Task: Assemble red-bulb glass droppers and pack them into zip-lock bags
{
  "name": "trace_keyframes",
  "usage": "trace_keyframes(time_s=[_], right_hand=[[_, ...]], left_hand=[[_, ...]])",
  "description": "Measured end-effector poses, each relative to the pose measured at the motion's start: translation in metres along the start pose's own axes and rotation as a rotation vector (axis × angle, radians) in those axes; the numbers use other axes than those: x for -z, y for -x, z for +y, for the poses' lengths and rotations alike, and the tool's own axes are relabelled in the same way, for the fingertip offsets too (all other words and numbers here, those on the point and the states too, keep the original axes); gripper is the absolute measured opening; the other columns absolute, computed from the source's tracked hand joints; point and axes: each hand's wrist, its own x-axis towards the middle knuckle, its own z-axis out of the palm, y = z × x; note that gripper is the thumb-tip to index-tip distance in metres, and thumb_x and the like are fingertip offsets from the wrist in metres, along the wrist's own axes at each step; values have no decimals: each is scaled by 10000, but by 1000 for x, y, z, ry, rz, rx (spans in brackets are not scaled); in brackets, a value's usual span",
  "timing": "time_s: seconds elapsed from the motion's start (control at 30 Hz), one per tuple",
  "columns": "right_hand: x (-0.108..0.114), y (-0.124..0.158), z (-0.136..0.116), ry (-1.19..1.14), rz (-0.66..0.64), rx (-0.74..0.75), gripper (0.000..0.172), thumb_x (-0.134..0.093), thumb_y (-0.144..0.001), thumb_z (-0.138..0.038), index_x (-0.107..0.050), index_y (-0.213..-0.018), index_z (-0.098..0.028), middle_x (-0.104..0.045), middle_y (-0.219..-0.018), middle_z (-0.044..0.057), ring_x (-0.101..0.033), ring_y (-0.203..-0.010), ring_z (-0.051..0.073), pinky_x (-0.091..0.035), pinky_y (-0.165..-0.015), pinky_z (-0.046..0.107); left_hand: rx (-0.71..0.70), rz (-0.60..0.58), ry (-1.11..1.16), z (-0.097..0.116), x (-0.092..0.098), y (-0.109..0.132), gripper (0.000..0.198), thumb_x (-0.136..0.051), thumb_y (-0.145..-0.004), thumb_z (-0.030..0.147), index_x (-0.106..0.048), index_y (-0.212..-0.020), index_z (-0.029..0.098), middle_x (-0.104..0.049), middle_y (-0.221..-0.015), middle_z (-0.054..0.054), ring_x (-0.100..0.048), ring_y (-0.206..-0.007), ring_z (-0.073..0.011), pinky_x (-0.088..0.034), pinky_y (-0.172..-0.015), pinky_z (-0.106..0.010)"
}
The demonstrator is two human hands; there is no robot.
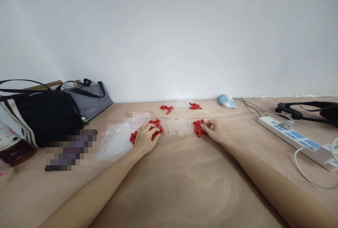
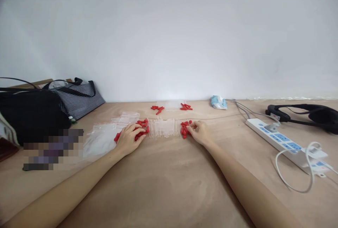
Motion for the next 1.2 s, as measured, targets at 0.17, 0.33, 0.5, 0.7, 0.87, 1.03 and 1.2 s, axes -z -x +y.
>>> trace_keyframes(time_s=[0.17, 0.33, 0.5, 0.7, 0.87, 1.03, 1.2], right_hand=[[1, 4, -13, 132, 11, 49, 261, -527, -701, -437, -646, -659, -208, -619, -705, 31, -551, -727, 178, -358, -638, 267], [-3, 3, -19, 81, -28, -82, 205, -537, -701, -360, -630, -616, -199, -645, -679, 29, -566, -635, 158, -344, -561, 247], [-4, 3, -24, 43, -29, -116, 202, -517, -715, -304, -609, -571, -196, -651, -641, 30, -577, -612, 161, -349, -552, 244], [3, 5, -29, -80, 45, -141, 228, -482, -752, -327, -613, -629, -187, -651, -660, 40, -575, -616, 161, -351, -550, 242], [-2, 6, -26, -73, 158, -47, 258, -438, -785, -367, -588, -697, -177, -641, -765, 65, -548, -745, 195, -347, -649, 281], [-12, 18, -33, -54, 225, 127, 230, -389, -829, -327, -554, -765, -180, -639, -816, 59, -520, -784, 201, -276, -758, 352], [-19, 38, -47, 18, 134, 419, 140, -469, -811, -309, -553, -801, -197, -624, -779, 43, -497, -791, 196, -246, -748, 345]], left_hand=[[-8, -4, 1, -1, -2, -1, 117, -551, -748, 270, -612, -828, 212, -593, -935, -42, -495, -936, -234, -358, -797, -371], [-20, -22, -16, 2, -3, -5, 171, -583, -727, 323, -602, -852, 209, -584, -958, -48, -486, -944, -241, -350, -820, -376], [-2, -22, -69, 8, -6, -15, 201, -538, -761, 343, -578, -911, 216, -577, -989, -50, -477, -962, -243, -343, -839, -375], [78, -7, -155, 13, -13, -21, 259, -553, -722, 427, -552, -805, 182, -575, -938, -85, -476, -935, -273, -331, -818, -404], [70, 8, -148, 14, -12, -19, 304, -525, -728, 473, -539, -796, 177, -567, -934, -97, -465, -941, -279, -310, -832, -419], [22, -38, -86, 22, -11, -23, 219, -533, -730, 398, -563, -825, 203, -558, -990, -69, -438, -992, -264, -287, -865, -408], [226, -100, -142, 33, -20, -44, 220, -501, -726, 375, -620, -756, 192, -548, -1009, -97, -427, -997, -287, -265, -863, -446]])
